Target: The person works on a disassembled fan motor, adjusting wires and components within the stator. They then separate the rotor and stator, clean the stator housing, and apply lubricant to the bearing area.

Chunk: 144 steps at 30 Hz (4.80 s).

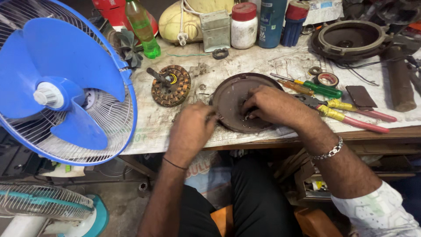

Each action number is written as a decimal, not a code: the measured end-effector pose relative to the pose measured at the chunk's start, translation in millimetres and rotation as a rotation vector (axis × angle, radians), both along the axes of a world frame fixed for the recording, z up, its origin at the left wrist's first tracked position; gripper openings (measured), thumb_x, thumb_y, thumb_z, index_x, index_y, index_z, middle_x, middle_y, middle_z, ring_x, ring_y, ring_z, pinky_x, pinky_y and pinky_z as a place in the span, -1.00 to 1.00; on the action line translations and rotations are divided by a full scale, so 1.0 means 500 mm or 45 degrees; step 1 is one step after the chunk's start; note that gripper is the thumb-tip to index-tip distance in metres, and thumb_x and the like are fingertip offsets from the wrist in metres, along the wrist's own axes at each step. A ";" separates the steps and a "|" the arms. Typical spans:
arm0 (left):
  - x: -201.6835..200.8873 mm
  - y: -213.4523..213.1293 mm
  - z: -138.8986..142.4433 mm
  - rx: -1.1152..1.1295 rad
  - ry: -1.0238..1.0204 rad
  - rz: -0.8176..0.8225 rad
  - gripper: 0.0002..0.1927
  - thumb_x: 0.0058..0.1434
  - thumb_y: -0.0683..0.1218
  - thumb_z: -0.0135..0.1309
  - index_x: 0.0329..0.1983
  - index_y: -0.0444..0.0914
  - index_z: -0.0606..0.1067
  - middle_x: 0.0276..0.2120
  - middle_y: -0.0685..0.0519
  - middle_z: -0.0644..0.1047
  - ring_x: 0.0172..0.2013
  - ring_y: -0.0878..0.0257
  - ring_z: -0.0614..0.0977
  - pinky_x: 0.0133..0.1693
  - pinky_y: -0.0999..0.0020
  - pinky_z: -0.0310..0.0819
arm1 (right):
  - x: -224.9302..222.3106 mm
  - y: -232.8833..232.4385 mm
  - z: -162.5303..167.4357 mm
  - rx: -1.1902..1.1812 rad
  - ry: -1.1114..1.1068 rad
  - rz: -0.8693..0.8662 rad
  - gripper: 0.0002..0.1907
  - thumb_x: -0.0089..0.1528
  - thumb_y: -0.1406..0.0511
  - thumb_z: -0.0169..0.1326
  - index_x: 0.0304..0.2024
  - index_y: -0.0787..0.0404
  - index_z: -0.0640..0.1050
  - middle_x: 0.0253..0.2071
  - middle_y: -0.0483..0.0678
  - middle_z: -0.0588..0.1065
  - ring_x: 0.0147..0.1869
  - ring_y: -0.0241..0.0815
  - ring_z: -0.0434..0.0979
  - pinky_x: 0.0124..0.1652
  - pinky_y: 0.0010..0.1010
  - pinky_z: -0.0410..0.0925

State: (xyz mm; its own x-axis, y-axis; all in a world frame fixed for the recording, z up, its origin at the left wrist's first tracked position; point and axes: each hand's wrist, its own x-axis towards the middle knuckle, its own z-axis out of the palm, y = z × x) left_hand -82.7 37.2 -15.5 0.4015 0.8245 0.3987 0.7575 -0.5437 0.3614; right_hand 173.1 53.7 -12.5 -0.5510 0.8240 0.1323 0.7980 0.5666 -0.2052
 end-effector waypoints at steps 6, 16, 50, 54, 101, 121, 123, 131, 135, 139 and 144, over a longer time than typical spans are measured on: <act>0.022 -0.015 0.018 0.123 -0.117 -0.106 -0.79 0.17 -0.15 0.24 -0.14 -0.29 0.65 -0.17 -0.10 0.65 -0.10 -0.01 0.65 0.02 0.08 0.49 | -0.013 -0.009 0.003 0.051 0.006 -0.029 -0.84 0.11 0.32 0.26 -0.24 0.16 0.69 -0.26 0.06 0.62 -0.03 0.10 0.57 0.02 -0.10 0.39; 0.022 -0.028 -0.002 0.198 -0.427 -0.101 -0.87 0.22 -0.11 0.27 -0.23 -0.26 0.65 -0.25 -0.04 0.68 -0.34 0.10 0.74 -0.24 0.21 0.64 | -0.020 -0.013 0.006 -0.372 0.712 -0.015 -0.68 0.22 0.14 0.21 -0.14 0.23 0.68 -0.22 0.11 0.64 -0.11 0.13 0.59 -0.09 -0.14 0.44; -0.034 0.026 -0.099 0.036 -0.520 0.288 -0.87 0.08 -0.06 0.28 -0.41 -0.22 0.66 -0.42 0.02 0.64 -0.44 0.13 0.69 -0.36 0.23 0.54 | 0.116 0.034 0.066 -0.051 2.444 -0.762 -0.86 0.38 0.30 0.06 -0.09 0.25 0.47 -0.25 -0.07 0.56 -0.25 -0.19 0.66 -0.20 -0.19 0.61; -0.036 0.030 -0.109 -0.005 -0.547 0.291 -0.82 0.12 -0.03 0.31 -0.41 -0.25 0.65 -0.43 0.01 0.64 -0.46 0.15 0.68 -0.38 0.23 0.53 | 0.111 0.001 0.059 0.213 2.108 -0.421 -0.83 0.44 0.37 0.19 0.03 0.31 0.52 -0.33 -0.09 0.49 -0.32 -0.24 0.54 -0.12 -0.23 0.67; 0.087 -0.040 -0.105 0.398 -0.921 -0.212 -0.73 -0.02 -0.12 0.45 -0.31 -0.25 0.60 -0.14 -0.01 0.59 -0.02 0.05 0.55 0.04 0.15 0.46 | 0.329 -0.324 -0.628 -1.068 -0.411 -1.562 -0.14 0.00 -0.40 0.15 0.22 -0.20 0.59 0.24 -0.02 0.54 0.35 0.03 0.50 0.28 -0.03 0.35; 0.093 -0.039 -0.103 0.363 -0.914 -0.314 -0.74 -0.03 -0.24 0.16 -0.22 -0.26 0.59 -0.08 -0.01 0.59 0.06 0.05 0.55 0.09 0.17 0.50 | 0.450 -0.458 -0.367 -0.972 0.953 -1.428 -0.46 0.23 -0.03 0.20 -0.07 0.32 0.66 -0.36 0.16 0.57 -0.34 -0.02 0.47 -0.34 -0.14 0.39; 0.098 -0.057 -0.085 0.419 -0.862 -0.368 -0.66 0.01 -0.15 0.26 -0.11 -0.27 0.58 -0.04 -0.06 0.57 0.09 0.01 0.53 0.15 0.12 0.46 | 0.406 -0.454 -0.244 -0.862 1.175 -1.344 -0.50 0.27 0.02 0.12 -0.04 0.33 0.62 -0.34 0.12 0.58 -0.32 -0.06 0.51 -0.33 -0.20 0.41; 0.170 -0.134 0.019 0.130 -0.750 -0.811 0.08 0.00 0.24 0.34 0.44 -0.40 0.18 0.28 -0.33 0.37 0.27 -0.21 0.44 0.22 -0.01 0.40 | 0.144 -0.239 -0.009 -0.427 1.964 -0.410 -0.57 0.48 0.08 -0.06 -0.04 0.37 0.53 -0.32 0.01 0.57 -0.37 -0.16 0.54 -0.37 -0.35 0.44; 0.163 -0.118 0.054 -0.156 -0.770 -0.497 -0.27 0.28 0.15 0.21 0.43 -0.21 0.32 0.05 -0.10 0.63 0.07 -0.04 0.69 0.09 0.08 0.58 | 0.038 -0.157 0.037 -0.114 1.660 -0.322 -0.70 0.42 0.23 0.01 0.03 0.34 0.55 -0.32 -0.14 0.52 -0.33 -0.38 0.45 -0.34 -0.51 0.34; 0.111 -0.102 0.064 0.249 -0.329 -0.301 -0.21 0.13 -0.10 0.16 0.49 -0.06 0.28 -0.19 -0.08 0.58 -0.16 -0.09 0.67 -0.10 -0.01 0.57 | -0.006 -0.150 0.055 0.246 1.592 -0.286 -0.70 0.44 0.28 -0.01 0.14 0.32 0.53 -0.27 -0.21 0.49 -0.25 -0.45 0.38 -0.26 -0.60 0.29; 0.077 -0.101 0.061 0.373 0.003 -0.173 -0.16 0.03 -0.23 0.09 0.45 0.08 0.32 -0.30 -0.03 0.52 -0.31 -0.03 0.64 -0.27 0.01 0.56 | 0.010 -0.134 0.034 0.124 1.652 -0.338 -0.75 0.41 0.28 0.06 0.02 0.34 0.59 -0.34 -0.20 0.50 -0.28 -0.43 0.41 -0.27 -0.58 0.30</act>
State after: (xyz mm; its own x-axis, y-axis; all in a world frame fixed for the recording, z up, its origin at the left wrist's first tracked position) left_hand -44.4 -13.3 15.1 0.5014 0.6135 0.6100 0.6715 -0.7206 0.1728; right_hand 177.9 -13.4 4.3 0.1944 0.8434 0.5010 0.1435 0.4808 -0.8650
